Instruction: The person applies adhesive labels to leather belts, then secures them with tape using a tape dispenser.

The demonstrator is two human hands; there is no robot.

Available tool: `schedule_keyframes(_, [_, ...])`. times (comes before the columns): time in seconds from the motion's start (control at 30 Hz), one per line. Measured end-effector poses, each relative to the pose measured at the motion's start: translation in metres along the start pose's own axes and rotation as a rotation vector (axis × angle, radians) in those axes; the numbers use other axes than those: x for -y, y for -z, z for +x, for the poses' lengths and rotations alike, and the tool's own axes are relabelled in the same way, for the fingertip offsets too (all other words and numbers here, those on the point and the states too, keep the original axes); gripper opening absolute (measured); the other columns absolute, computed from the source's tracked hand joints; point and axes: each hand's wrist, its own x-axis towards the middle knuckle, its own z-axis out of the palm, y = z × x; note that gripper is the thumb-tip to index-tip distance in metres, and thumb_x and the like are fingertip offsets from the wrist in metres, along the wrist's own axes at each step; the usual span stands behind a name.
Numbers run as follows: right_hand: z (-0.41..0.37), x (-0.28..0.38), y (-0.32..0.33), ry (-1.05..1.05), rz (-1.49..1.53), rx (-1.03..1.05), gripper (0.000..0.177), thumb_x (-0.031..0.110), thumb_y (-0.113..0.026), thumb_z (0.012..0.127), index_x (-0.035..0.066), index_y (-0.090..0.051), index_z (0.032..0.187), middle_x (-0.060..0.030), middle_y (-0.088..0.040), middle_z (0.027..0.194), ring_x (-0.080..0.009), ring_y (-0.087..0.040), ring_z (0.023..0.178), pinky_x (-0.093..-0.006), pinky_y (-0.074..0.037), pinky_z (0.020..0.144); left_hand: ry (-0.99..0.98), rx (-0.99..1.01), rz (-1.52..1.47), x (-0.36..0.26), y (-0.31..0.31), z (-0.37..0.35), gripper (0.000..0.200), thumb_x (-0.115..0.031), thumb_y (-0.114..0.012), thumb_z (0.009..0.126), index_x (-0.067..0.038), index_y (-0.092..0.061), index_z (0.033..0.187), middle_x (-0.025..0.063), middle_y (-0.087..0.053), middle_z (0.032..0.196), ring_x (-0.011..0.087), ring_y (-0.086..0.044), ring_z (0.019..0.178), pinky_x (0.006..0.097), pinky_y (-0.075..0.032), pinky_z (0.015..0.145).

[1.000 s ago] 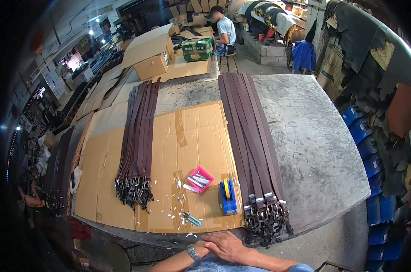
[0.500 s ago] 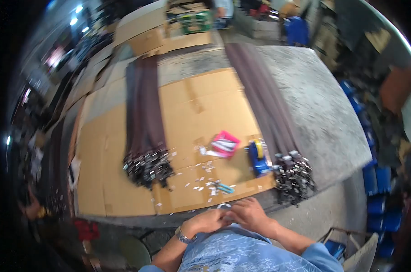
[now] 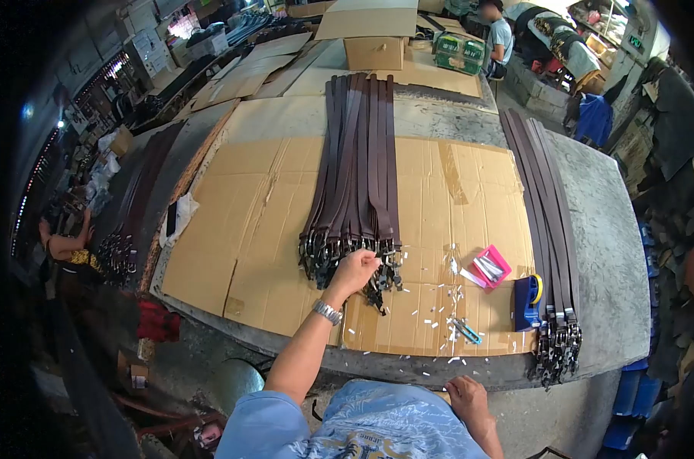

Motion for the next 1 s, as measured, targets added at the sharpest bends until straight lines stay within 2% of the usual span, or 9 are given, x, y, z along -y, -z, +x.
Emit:
schedule_keyframes(0.17, [0.019, 0.009, 0.005, 0.026, -0.015, -0.062, 0.014, 0.019, -0.067, 0.083, 0.007, -0.063, 0.076, -0.0126, -0.062, 0.073, -0.0344, -0.061, 0.071, -0.0456, -0.047, 0.061, 0.055, -0.109, 0.083, 0.007, -0.032, 0.067, 0.074, -0.032, -0.065, 0.085, -0.001, -0.030, 0.143, 0.0278, -0.054, 0.129, 0.0376, -0.053, 0.120, 0.0443, -0.044, 0.099])
schedule_keyframes(0.33, [0.024, 0.017, 0.012, -0.066, -0.027, -0.133, 0.013, 0.016, -0.068, 0.081, 0.004, -0.064, 0.078, -0.0145, -0.060, 0.071, -0.0359, -0.061, 0.068, -0.0445, -0.048, 0.060, 0.209, -0.018, 0.341, -0.024, -0.025, 0.095, 0.076, -0.027, -0.065, 0.085, -0.003, -0.025, 0.145, 0.0254, -0.061, 0.118, 0.0404, -0.062, 0.105, 0.0480, -0.050, 0.089])
schedule_keyframes(0.43, [0.022, 0.020, 0.013, -0.121, -0.041, -0.128, 0.014, 0.016, -0.067, 0.082, 0.004, -0.063, 0.077, -0.0151, -0.060, 0.071, -0.0363, -0.060, 0.068, -0.0441, -0.048, 0.061, 0.156, -0.149, 0.177, 0.014, -0.037, 0.123, 0.082, -0.022, -0.069, 0.077, 0.000, -0.027, 0.143, 0.0214, -0.069, 0.095, 0.0374, -0.067, 0.090, 0.0430, -0.054, 0.081])
schedule_keyframes(0.5, [0.019, 0.015, 0.009, -0.101, -0.034, -0.092, 0.015, 0.016, -0.066, 0.083, 0.005, -0.061, 0.075, -0.0143, -0.061, 0.072, -0.0356, -0.061, 0.070, -0.0458, -0.047, 0.060, 0.121, -0.206, -0.161, 0.008, -0.030, 0.121, 0.077, -0.021, -0.071, 0.076, 0.010, -0.035, 0.135, 0.0133, -0.070, 0.082, 0.0238, -0.069, 0.076, 0.0324, -0.054, 0.071])
schedule_keyframes(0.57, [0.018, 0.016, 0.006, -0.111, 0.007, -0.055, 0.014, 0.015, -0.066, 0.083, 0.004, -0.061, 0.077, -0.0152, -0.060, 0.073, -0.0363, -0.060, 0.070, -0.0457, -0.047, 0.061, 0.111, -0.003, -0.596, 0.023, -0.024, 0.124, 0.059, -0.020, -0.068, 0.082, 0.010, -0.044, 0.128, 0.0061, -0.069, 0.080, 0.0141, -0.066, 0.071, 0.0273, -0.053, 0.064])
schedule_keyframes(0.6, [0.023, 0.022, 0.007, -0.106, 0.025, -0.062, 0.014, 0.015, -0.066, 0.083, 0.004, -0.061, 0.077, -0.0154, -0.060, 0.072, -0.0365, -0.060, 0.070, -0.0457, -0.047, 0.060, 0.237, 0.016, -0.713, 0.009, -0.019, 0.110, 0.038, -0.014, -0.064, 0.088, 0.005, -0.052, 0.119, 0.0022, -0.066, 0.086, 0.0099, -0.063, 0.072, 0.0248, -0.054, 0.061])
schedule_keyframes(0.7, [0.042, 0.039, 0.007, -0.113, 0.051, -0.029, 0.010, 0.012, -0.066, 0.082, 0.003, -0.062, 0.081, -0.0157, -0.060, 0.074, -0.0364, -0.061, 0.071, -0.0448, -0.048, 0.062, 0.245, 0.196, -0.902, -0.020, -0.016, 0.060, 0.028, -0.010, -0.065, 0.088, 0.000, -0.055, 0.112, 0.0031, -0.063, 0.095, 0.0092, -0.061, 0.078, 0.0244, -0.056, 0.062])
schedule_keyframes(0.83, [0.074, 0.072, 0.012, -0.029, 0.216, -0.092, 0.025, 0.009, -0.064, 0.086, 0.004, -0.058, 0.110, -0.0147, -0.066, 0.089, -0.0327, -0.065, 0.083, -0.0404, -0.052, 0.072, 0.163, 0.444, -0.894, -0.026, -0.031, 0.002, 0.035, 0.002, -0.064, 0.085, -0.001, -0.050, 0.117, 0.0043, -0.060, 0.103, 0.0104, -0.061, 0.083, 0.0246, -0.055, 0.074])
schedule_keyframes(1.0, [0.099, 0.088, 0.011, -0.052, 0.318, -0.046, 0.033, 0.012, -0.062, 0.089, 0.003, -0.054, 0.120, -0.0158, -0.065, 0.096, -0.0306, -0.065, 0.089, -0.0390, -0.051, 0.078, 0.175, 0.460, -0.844, -0.034, -0.043, -0.043, 0.041, 0.003, -0.063, 0.084, 0.003, -0.047, 0.122, 0.0092, -0.060, 0.113, 0.0130, -0.061, 0.094, 0.0267, -0.052, 0.082])
